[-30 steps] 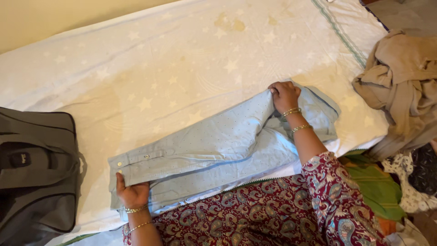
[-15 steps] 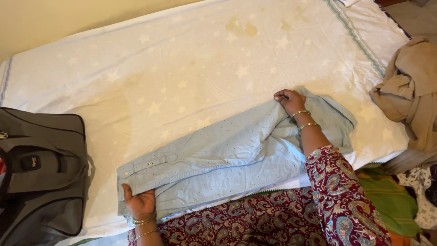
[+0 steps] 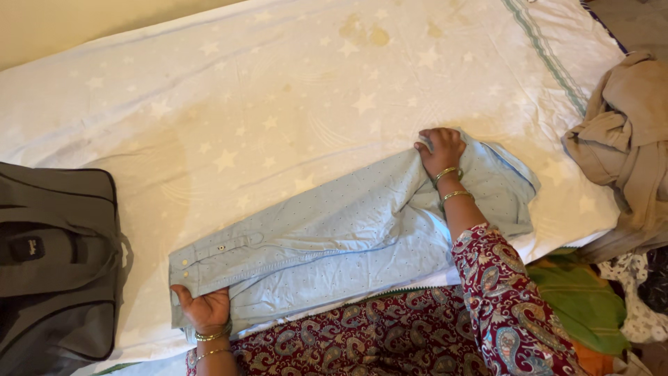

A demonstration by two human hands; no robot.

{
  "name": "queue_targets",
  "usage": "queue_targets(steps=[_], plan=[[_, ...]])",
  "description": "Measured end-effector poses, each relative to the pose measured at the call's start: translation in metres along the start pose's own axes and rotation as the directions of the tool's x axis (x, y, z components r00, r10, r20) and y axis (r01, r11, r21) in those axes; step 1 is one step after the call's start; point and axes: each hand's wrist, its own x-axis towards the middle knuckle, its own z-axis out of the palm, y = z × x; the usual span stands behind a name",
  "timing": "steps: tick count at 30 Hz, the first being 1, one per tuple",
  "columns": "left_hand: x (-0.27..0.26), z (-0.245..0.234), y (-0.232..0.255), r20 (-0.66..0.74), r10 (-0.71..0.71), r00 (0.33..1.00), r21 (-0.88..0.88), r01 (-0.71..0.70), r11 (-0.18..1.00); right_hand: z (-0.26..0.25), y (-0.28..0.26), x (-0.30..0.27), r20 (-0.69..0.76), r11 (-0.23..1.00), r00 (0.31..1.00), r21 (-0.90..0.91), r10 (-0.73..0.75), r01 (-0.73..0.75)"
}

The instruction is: The person folds a shirt on a bed by straightening the fabric, folding the sleeves across the back, and سپس folding the garment into a rectangular shape.

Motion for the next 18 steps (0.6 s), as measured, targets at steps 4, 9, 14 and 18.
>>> queue_targets(steps=[4, 9, 14, 18], plan=[[0.004, -0.005, -0.001, 0.036, 0.004, 0.999, -0.03, -0.003, 1.0, -0.001, 0.004, -0.002, -0.045, 0.985, 0.994, 0.145, 0.102, -0.094], [0.009, -0.01, -0.001, 0.048, -0.017, 0.999, -0.093, 0.021, 0.995, -0.012, -0.059, -0.024, -0.052, 0.996, 0.996, -0.066, -0.067, 0.063], [0.005, -0.004, 0.001, 0.085, -0.002, 0.996, -0.09, 0.01, 0.996, -0.035, -0.255, -0.108, 0.635, 0.995, 0.768, 0.01, -0.081, 0.097], [0.002, -0.003, 0.0, 0.096, 0.011, 0.995, -0.063, -0.005, 0.998, -0.055, -0.314, -0.129, 0.75, 0.98, 0.641, 0.054, -0.165, 0.189]])
